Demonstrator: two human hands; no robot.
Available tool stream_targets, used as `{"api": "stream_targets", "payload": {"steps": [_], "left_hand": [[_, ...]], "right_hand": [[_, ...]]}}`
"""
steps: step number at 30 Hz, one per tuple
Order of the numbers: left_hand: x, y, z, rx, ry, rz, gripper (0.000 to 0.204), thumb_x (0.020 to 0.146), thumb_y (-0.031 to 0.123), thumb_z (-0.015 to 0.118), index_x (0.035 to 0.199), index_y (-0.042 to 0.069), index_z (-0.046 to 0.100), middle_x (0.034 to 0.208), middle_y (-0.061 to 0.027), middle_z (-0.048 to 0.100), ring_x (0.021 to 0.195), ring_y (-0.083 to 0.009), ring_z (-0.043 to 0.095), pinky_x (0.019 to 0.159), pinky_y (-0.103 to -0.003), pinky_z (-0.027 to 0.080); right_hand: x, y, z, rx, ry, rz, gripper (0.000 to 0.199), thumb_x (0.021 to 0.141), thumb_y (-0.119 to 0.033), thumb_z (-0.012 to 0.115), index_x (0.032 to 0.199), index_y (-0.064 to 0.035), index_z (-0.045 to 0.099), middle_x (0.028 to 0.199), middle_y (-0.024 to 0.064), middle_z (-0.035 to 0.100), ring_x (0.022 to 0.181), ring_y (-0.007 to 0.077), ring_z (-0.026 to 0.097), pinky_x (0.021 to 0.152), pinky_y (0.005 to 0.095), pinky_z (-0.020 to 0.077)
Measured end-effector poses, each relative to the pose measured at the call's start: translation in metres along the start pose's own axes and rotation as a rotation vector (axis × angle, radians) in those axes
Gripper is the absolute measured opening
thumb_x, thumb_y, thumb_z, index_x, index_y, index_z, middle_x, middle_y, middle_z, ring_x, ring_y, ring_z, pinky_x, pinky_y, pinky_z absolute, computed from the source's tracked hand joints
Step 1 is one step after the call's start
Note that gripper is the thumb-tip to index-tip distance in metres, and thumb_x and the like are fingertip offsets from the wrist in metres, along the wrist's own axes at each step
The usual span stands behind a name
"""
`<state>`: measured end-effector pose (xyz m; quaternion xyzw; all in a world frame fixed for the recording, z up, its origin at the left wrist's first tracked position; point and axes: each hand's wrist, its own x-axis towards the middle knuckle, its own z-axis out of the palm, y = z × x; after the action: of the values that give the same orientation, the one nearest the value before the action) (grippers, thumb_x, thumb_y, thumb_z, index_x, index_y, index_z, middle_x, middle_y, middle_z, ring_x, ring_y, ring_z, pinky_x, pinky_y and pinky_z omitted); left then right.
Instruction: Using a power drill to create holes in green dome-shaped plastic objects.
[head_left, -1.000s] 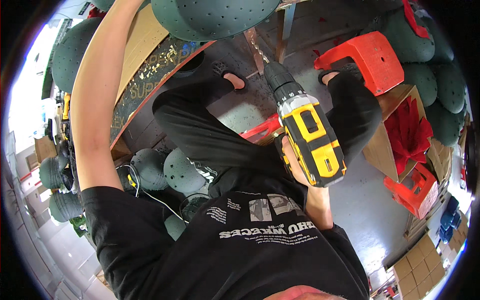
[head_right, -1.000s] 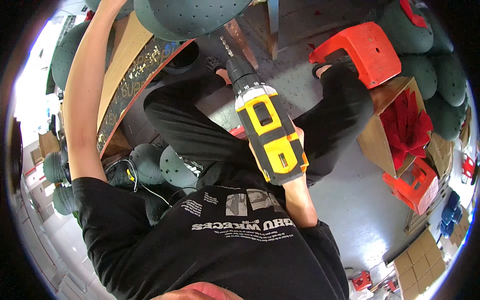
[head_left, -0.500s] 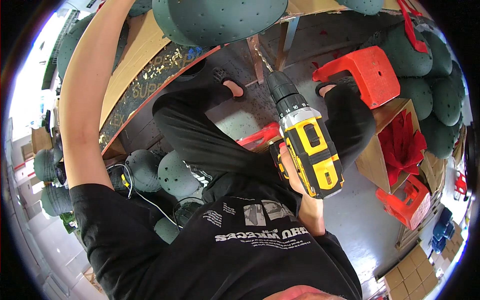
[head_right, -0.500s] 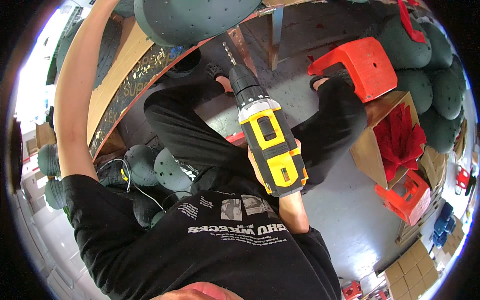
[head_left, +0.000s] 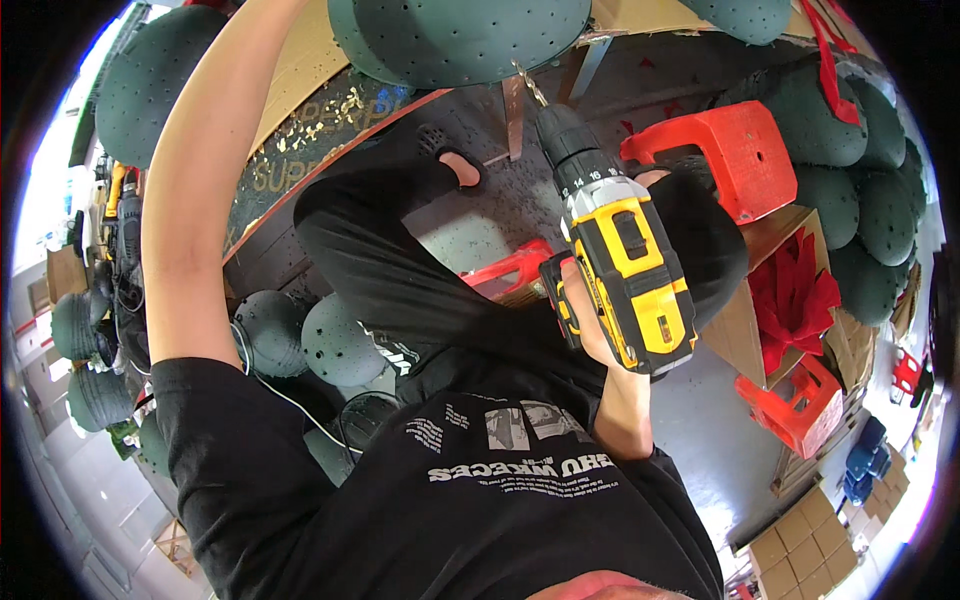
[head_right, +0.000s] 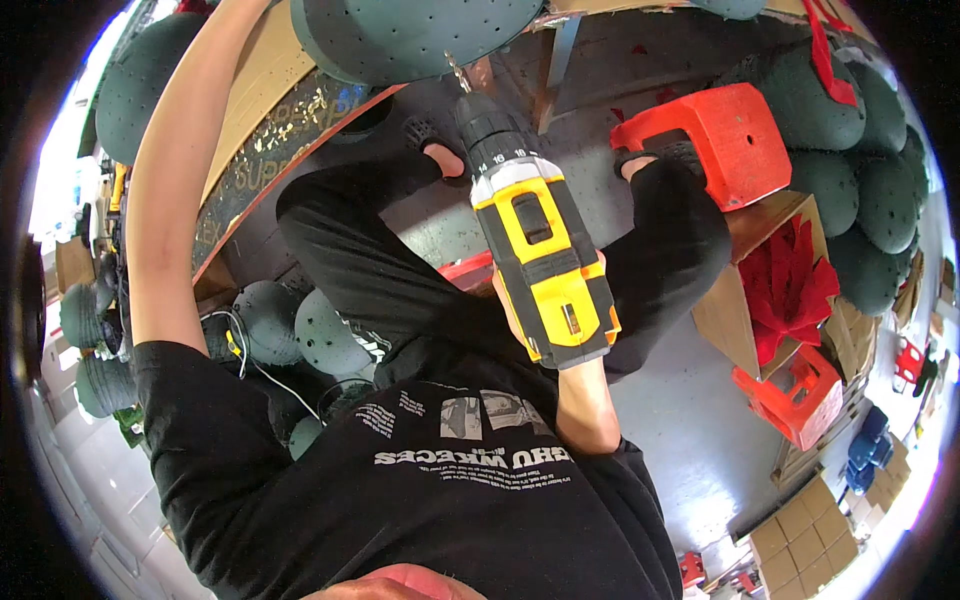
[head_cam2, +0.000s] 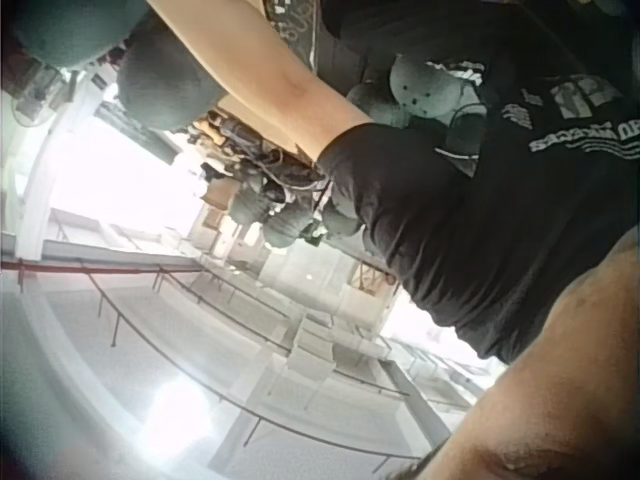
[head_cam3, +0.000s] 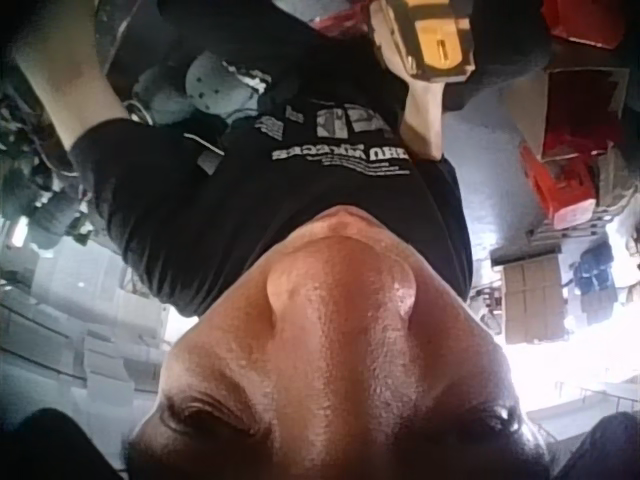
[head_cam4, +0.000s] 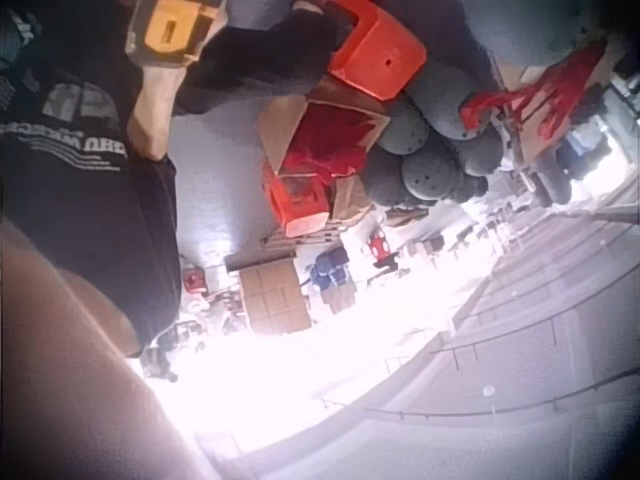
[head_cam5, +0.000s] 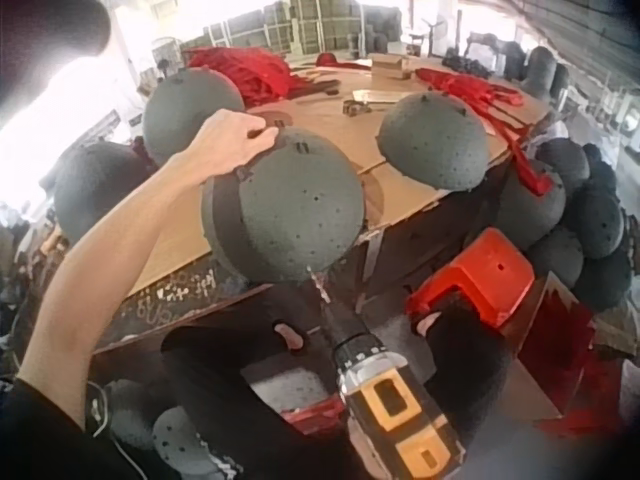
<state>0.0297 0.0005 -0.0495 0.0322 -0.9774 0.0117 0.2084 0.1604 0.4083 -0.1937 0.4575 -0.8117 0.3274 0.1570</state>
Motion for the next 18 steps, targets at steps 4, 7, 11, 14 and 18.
{"api": "stream_targets", "payload": {"steps": [4, 7, 11, 14, 18], "left_hand": [[-0.004, -0.009, 0.006, -0.043, 0.101, 0.007, 0.046, 0.092, 0.04, 0.058, 0.077, -0.003, 0.063, 0.077, -0.0234, 0.065, 0.072, -0.0389, 0.064, 0.068, -0.048, 0.049], [-0.001, -0.015, 0.016, -0.067, 0.169, 0.107, 0.045, 0.092, 0.039, 0.058, 0.077, -0.003, 0.062, 0.076, -0.0237, 0.064, 0.072, -0.0394, 0.063, 0.067, -0.048, 0.048], [-0.006, -0.016, 0.022, -0.107, 0.22, 0.107, 0.044, 0.092, 0.039, 0.058, 0.078, -0.003, 0.063, 0.077, -0.0238, 0.063, 0.073, -0.04, 0.063, 0.067, -0.048, 0.047], [-0.007, -0.019, 0.022, -0.13, 0.204, 0.101, 0.043, 0.093, 0.038, 0.058, 0.079, -0.002, 0.063, 0.079, -0.0244, 0.064, 0.075, -0.0415, 0.062, 0.068, -0.048, 0.047], [-0.008, -0.021, 0.024, -0.157, 0.214, 0.083, 0.043, 0.093, 0.038, 0.058, 0.08, -0.003, 0.062, 0.079, -0.0245, 0.063, 0.075, -0.0413, 0.062, 0.068, -0.048, 0.047]], "right_hand": [[0.008, 0.0, 0.003, -0.085, -0.107, -0.112, 0.016, 0.077, -0.002, 0.074, 0.091, -0.009, 0.076, 0.101, 0.0098, 0.072, 0.091, 0.0266, 0.07, 0.084, 0.0359, 0.0557], [0.011, -0.004, 0.007, -0.132, -0.125, -0.077, 0.014, 0.078, -0.003, 0.074, 0.09, -0.0104, 0.074, 0.101, 0.008, 0.072, 0.092, 0.0251, 0.07, 0.084, 0.0352, 0.0558], [0.012, -0.011, 0.013, -0.226, -0.146, 0.003, 0.011, 0.08, -0.005, 0.073, 0.086, -0.0132, 0.071, 0.1, 0.0044, 0.072, 0.093, 0.022, 0.07, 0.084, 0.0337, 0.056], [0.017, -0.008, 0.015, -0.259, -0.088, -0.109, 0.011, 0.08, -0.004, 0.073, 0.085, -0.0133, 0.069, 0.096, 0.0038, 0.071, 0.088, 0.0211, 0.07, 0.08, 0.0326, 0.0557], [0.016, -0.005, 0.017, -0.283, -0.108, -0.162, 0.012, 0.079, -0.003, 0.073, 0.086, -0.0126, 0.07, 0.094, 0.0039, 0.071, 0.085, 0.021, 0.069, 0.078, 0.0323, 0.0552]]}}
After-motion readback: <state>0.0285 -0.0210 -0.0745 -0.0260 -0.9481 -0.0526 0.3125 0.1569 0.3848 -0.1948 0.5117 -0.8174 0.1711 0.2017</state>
